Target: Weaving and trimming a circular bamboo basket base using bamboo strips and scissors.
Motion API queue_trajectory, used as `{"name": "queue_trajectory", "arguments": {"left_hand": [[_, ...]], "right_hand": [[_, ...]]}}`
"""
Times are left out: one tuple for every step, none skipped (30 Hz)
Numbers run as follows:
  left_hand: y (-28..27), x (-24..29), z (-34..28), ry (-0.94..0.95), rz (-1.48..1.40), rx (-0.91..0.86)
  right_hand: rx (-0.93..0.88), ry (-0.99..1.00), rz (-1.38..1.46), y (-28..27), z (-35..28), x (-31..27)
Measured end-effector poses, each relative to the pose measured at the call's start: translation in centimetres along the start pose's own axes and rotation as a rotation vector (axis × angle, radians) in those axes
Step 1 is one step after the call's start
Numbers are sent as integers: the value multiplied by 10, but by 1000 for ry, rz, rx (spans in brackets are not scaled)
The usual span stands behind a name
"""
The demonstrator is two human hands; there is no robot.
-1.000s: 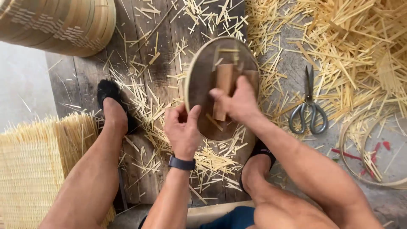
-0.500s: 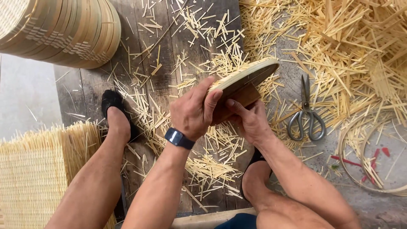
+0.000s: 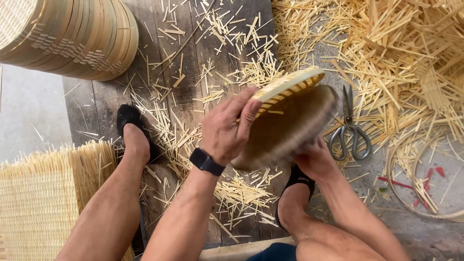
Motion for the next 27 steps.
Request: {"name": "queue_trajectory", "arguments": {"left_hand": [[3, -12, 2, -2, 0, 3], [8, -29, 5, -69, 22, -11], [13, -46, 6, -137, 43, -30], [9, -61, 8, -138, 42, -30], [5, -80, 10, -186, -14, -5], [0, -99, 12, -233, -69, 19], [-16, -108, 18, -233, -69, 17], [-37, -117, 25, -213, -133, 67], [-59, -125, 28, -196, -196, 115], [-74, -128, 33, -201, -195, 110], [-83, -146, 37, -369, -176, 66], [-94, -162, 38, -536, -157, 16], [-94, -177, 37, -537, -154, 19], [-92, -200, 31, -653, -138, 0], [-90, -222, 26, -764, -122, -17], [-81, -231, 23, -760, -119, -12], [-66, -245, 15, -834, -104, -70], [-51, -259, 6, -907, -89, -129], [-36, -269, -2, -908, -93, -135], [-18, -280, -13, -928, -110, -163], [2, -289, -21, -944, -130, -190], [19, -295, -23, -941, -139, -195], [35, -301, -30, -943, -166, -227], [52, -306, -37, -945, -193, -259], [64, -310, -40, -948, -196, -263], [79, -312, -44, -946, -223, -305], [92, -315, -44, -939, -251, -339]], "right_hand": [[8, 18, -21, -7, -2, 8], [16, 36, -43, -15, -3, 13], [27, 54, -63, -22, -6, 18], [37, 72, -83, -29, -8, 23], [49, 88, -103, -36, -10, 27], [60, 104, -123, -43, -12, 31], [71, 120, -140, -48, -16, 38], [83, 136, -158, -53, -19, 44], [96, 158, -173, -58, -24, 50], [110, 179, -189, -63, -31, 60], [117, 195, -210, -69, -34, 64], [124, 210, -231, -76, -36, 67], [130, 228, -248, -87, -53, 74], [136, 246, -266, -91, -59, 81], [140, 258, -285, -91, -45, 87], [134, 255, -284, -79, -42, 79], [100, 265, -276, -63, -40, 73], [66, 275, -268, -49, -38, 66], [73, 276, -269, -53, -45, 67], [82, 301, -347, -58, -51, 69], [93, 323, -429, -65, -56, 69], [101, 321, -434, -73, -61, 69], [185, 319, -569, -88, -70, 69], [268, 319, -704, -101, -79, 68], [273, 323, -705, -106, -89, 75], [322, 275, -854, -113, -98, 75], [366, 218, -1005, -119, -103, 72]]}}
Point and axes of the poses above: each hand's wrist, its own z-axis towards the middle knuckle, its own y-axis out of the palm, x = y × z, the point moved 9 cm from there along z, towards the middle knuckle, and after that the axes turned 8 degrees about z, right-handed, at the moved point
